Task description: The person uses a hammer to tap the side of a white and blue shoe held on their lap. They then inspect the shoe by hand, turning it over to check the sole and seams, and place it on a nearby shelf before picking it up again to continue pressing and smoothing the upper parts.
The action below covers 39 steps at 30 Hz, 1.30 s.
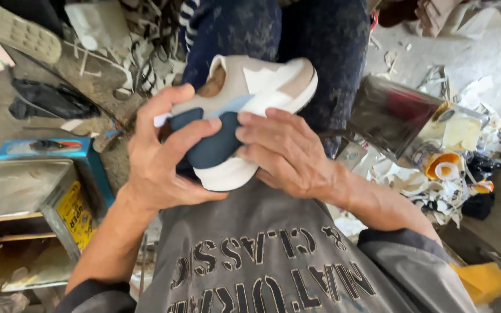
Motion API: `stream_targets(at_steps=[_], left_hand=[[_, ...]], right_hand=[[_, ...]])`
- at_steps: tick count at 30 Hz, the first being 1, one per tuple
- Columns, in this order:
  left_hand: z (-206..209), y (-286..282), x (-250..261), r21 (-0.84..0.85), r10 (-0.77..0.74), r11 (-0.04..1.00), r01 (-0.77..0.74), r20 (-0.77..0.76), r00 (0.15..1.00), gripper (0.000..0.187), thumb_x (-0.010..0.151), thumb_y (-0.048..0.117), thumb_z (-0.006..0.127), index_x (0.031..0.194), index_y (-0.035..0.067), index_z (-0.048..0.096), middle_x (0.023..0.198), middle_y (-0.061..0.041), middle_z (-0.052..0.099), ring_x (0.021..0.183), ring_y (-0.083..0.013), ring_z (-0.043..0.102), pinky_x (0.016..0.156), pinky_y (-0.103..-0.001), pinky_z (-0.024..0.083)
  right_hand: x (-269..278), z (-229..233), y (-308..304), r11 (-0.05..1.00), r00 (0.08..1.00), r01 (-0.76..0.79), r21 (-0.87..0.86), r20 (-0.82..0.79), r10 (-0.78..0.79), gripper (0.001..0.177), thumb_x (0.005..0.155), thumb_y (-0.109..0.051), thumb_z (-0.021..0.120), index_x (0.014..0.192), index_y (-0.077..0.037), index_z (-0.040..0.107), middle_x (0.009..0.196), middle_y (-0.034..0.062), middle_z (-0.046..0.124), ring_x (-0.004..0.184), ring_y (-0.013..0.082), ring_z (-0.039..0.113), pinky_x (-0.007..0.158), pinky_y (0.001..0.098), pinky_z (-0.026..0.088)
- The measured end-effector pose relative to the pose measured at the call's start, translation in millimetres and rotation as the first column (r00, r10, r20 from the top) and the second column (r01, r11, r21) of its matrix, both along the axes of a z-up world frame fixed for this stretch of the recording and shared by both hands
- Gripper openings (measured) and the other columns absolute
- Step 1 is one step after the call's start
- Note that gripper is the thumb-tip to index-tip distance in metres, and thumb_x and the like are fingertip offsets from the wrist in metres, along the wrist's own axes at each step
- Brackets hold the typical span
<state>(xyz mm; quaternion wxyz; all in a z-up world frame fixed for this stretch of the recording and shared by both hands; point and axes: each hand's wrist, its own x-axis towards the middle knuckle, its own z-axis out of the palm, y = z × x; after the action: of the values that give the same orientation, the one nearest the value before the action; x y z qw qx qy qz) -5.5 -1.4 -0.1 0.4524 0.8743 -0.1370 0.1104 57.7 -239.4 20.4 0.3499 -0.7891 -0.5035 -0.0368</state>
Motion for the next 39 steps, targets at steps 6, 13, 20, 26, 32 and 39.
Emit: stream_targets(at_steps=[6, 13, 20, 26, 32, 39], left_hand=[[-1, 1, -4, -0.013, 0.003, 1.0, -0.003, -0.039, 0.999, 0.065, 0.076, 0.039, 0.097, 0.124, 0.008, 0.068, 0.14, -0.03, 0.049, 0.124, -0.0408, 0.067, 0.093, -0.042, 0.062], [0, -1, 4, -0.003, -0.05, 0.999, 0.05, -0.015, 0.999, 0.067, 0.079, 0.048, 0.1, 0.124, 0.01, 0.068, 0.136, -0.03, 0.051, 0.117, -0.0421, 0.07, 0.096, -0.045, 0.062], [-5, 1, 6, -0.121, -0.014, 0.993, 0.01, -0.036, 0.999, 0.066, 0.075, 0.036, 0.101, 0.122, 0.005, 0.068, 0.141, -0.03, 0.046, 0.122, -0.0408, 0.069, 0.081, -0.038, 0.064], [-10, 7, -1, -0.116, -0.016, 0.993, 0.008, -0.063, 0.998, 0.073, 0.075, 0.047, 0.101, 0.125, 0.007, 0.066, 0.144, -0.029, 0.045, 0.128, -0.0421, 0.062, 0.097, -0.045, 0.062], [-17, 11, -8, -0.137, -0.015, 0.991, 0.004, -0.078, 0.997, 0.076, 0.076, 0.054, 0.098, 0.129, 0.011, 0.064, 0.147, -0.03, 0.045, 0.13, -0.0436, 0.061, 0.107, -0.048, 0.057], [-15, 13, -12, -0.177, 0.007, 0.984, -0.023, -0.092, 0.996, 0.078, 0.079, 0.068, 0.084, 0.13, 0.013, 0.061, 0.146, -0.032, 0.045, 0.131, -0.0408, 0.06, 0.102, -0.043, 0.059]], right_hand=[[-4, -7, 1, 0.998, 0.998, 0.049, 0.027, 0.045, -0.05, 0.01, 0.102, -0.011, 0.066, 0.109, -0.004, 0.063, 0.104, 0.0123, 0.068, 0.093, 0.0284, 0.071, 0.083, 0.0432, 0.056], [2, -4, -8, 0.996, 0.953, -0.067, -0.064, -0.299, 0.045, 0.018, 0.097, 0.0, 0.068, 0.109, 0.001, 0.055, 0.102, 0.015, 0.058, 0.084, 0.031, 0.057, 0.067, 0.0396, 0.047], [17, -1, 4, 0.999, 0.983, -0.012, 0.053, -0.18, 0.022, 0.012, 0.101, -0.007, 0.072, 0.106, 0.0, 0.063, 0.099, 0.0141, 0.063, 0.084, 0.0294, 0.061, 0.074, 0.041, 0.051], [20, -12, -14, 0.999, 0.932, -0.027, 0.027, -0.361, 0.035, 0.052, 0.102, -0.028, 0.081, 0.139, -0.002, 0.054, 0.121, 0.0205, 0.058, 0.095, 0.0324, 0.066, 0.083, 0.0422, 0.057], [27, -17, -10, 0.994, 0.932, -0.093, 0.06, -0.347, 0.108, 0.065, 0.111, -0.028, 0.081, 0.157, -0.009, 0.039, 0.121, 0.0169, 0.058, 0.096, 0.0282, 0.06, 0.085, 0.0394, 0.055], [28, -15, -8, 0.998, 0.968, -0.049, 0.049, -0.245, 0.06, 0.07, 0.112, -0.039, 0.075, 0.159, -0.012, 0.031, 0.125, 0.0158, 0.058, 0.107, 0.0301, 0.057, 0.093, 0.0438, 0.05]])
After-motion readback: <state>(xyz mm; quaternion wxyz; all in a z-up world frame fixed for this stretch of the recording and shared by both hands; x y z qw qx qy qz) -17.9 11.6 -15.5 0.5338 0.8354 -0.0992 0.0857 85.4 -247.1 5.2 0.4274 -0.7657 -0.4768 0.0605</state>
